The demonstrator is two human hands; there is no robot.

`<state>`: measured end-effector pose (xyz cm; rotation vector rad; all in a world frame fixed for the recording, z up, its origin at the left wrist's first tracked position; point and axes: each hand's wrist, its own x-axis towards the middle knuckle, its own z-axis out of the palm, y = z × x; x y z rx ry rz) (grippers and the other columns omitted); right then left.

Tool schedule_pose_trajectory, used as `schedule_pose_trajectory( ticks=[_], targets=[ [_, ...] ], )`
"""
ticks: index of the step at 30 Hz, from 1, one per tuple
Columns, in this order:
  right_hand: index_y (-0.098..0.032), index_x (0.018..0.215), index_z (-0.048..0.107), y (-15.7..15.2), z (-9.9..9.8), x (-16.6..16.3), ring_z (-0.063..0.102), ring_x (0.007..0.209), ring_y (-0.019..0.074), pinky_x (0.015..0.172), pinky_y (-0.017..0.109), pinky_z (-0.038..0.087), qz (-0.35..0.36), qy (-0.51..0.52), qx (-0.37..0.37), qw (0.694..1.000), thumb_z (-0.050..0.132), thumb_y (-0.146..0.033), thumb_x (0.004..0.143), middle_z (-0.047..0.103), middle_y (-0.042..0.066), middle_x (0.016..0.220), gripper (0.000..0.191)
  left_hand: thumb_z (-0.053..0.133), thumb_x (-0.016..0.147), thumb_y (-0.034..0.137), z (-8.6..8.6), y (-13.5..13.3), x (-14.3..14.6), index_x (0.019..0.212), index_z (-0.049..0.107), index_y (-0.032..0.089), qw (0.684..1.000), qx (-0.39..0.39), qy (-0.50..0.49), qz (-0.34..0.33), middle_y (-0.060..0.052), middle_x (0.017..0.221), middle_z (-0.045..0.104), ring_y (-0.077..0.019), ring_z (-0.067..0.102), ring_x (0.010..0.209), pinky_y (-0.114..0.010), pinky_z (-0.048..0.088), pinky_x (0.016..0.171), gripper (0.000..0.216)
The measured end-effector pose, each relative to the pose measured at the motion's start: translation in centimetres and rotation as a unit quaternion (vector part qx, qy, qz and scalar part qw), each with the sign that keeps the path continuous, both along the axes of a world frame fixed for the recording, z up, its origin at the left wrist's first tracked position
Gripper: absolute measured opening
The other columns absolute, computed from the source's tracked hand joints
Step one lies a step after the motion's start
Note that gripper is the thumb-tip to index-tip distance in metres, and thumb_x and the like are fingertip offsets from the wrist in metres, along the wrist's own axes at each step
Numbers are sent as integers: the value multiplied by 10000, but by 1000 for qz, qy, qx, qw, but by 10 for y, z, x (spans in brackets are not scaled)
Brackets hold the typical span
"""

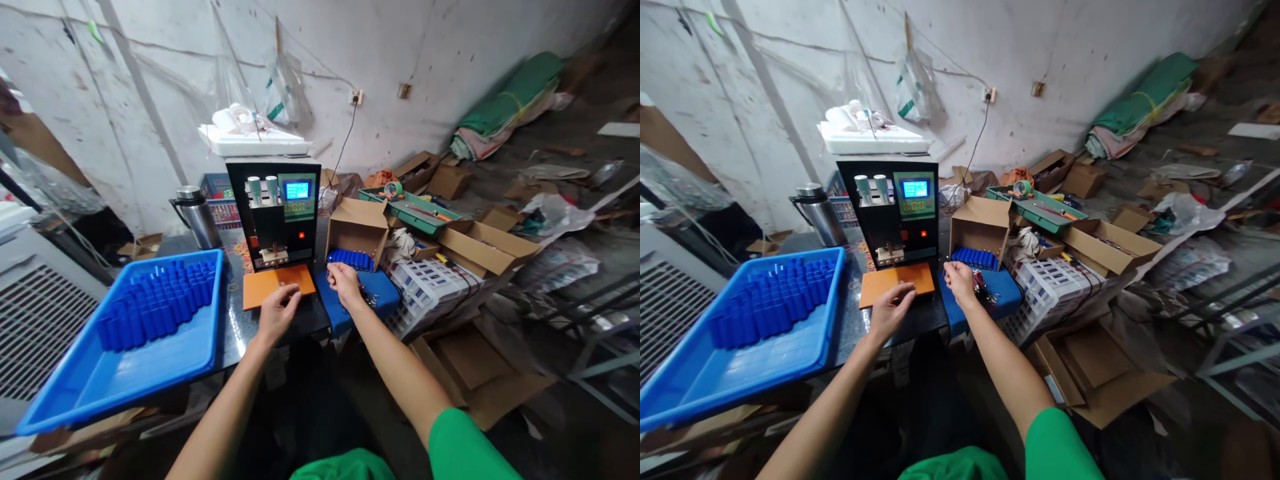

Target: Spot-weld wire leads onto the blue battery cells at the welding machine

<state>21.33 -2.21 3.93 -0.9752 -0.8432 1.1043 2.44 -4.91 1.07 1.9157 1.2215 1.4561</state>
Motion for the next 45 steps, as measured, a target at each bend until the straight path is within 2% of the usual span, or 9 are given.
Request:
schedule_pose_trajectory(
  ticks=[4, 9, 16, 22, 27, 31, 34, 41, 45],
  targets=[
    [-183, 681, 522, -13, 2, -33, 361, 403, 46, 370, 159, 224, 25, 11, -15, 1000, 717, -431, 682, 428, -86, 475, 315, 626, 865, 368, 10, -24, 18, 979, 709, 202, 997, 65, 49, 18, -71, 939, 749, -205, 698, 863, -340, 550, 827, 217],
    [-194, 686, 509, -25, -1, -63, 351, 382, 51, 383, 177, 250, 47, 30, -32, 998, 707, -438, 687, 420, -92, 432, 314, 601, 874, 364, 10, -31, 13, 940, 717, 223, 996, 17, 57, 59, -74, 919, 755, -216, 702, 810, -347, 538, 798, 194],
    [-194, 674, 495, -35, -5, -79, 340, 380, 46, 371, 173, 216, 84, 51, -48, 994, 720, -426, 665, 422, -96, 440, 323, 643, 817, 405, 8, -41, 2, 841, 686, 185, 988, -96, -110, 44, -41, 794, 721, -163, 647, 710, -283, 511, 699, 225],
    [-185, 649, 500, -42, -9, -82, 375, 395, 45, 364, 161, 223, 161, 69, -59, 983, 739, -408, 654, 458, -81, 474, 326, 733, 734, 448, 7, -40, -13, 795, 647, 152, 953, -192, -232, -24, -6, 671, 648, -107, 553, 580, -238, 446, 582, 314],
    [-169, 655, 563, -45, -12, -80, 394, 407, 49, 365, 165, 254, 234, 34, -64, 969, 736, -429, 668, 519, -55, 518, 313, 807, 656, 457, 5, -41, -27, 808, 658, 134, 913, -270, -299, -66, -25, 687, 666, -101, 560, 561, -232, 433, 546, 386],
    [-157, 668, 616, -45, -13, -79, 428, 428, 54, 372, 166, 265, 240, 16, -59, 969, 757, -424, 649, 558, -42, 550, 303, 822, 638, 445, 2, -42, -34, 849, 663, 131, 897, -287, -328, -69, -38, 721, 689, -98, 578, 574, -226, 442, 557, 411],
    [-155, 647, 625, -45, -14, -80, 428, 431, 51, 374, 169, 258, 217, 14, -57, 974, 770, -404, 643, 573, -37, 559, 289, 819, 631, 451, 1, -43, -37, 903, 655, 140, 903, -277, -324, -49, -43, 747, 701, -107, 592, 589, -243, 463, 583, 445],
    [-149, 619, 634, -45, -20, -83, 415, 420, 45, 380, 174, 247, 192, 10, -66, 979, 768, -406, 639, 584, -25, 553, 291, 727, 727, 476, 1, -46, -37, 901, 665, 150, 954, -203, -221, -12, -35, 748, 691, -131, 585, 608, -272, 470, 601, 375],
    [-151, 572, 605, -43, -24, -85, 392, 402, 43, 376, 177, 236, 175, 2, -77, 982, 754, -411, 647, 551, -31, 510, 309, 730, 742, 429, 1, -50, -33, 925, 694, 166, 974, -166, -155, 22, -68, 899, 728, -188, 667, 808, -316, 517, 763, 322]
  ],
)
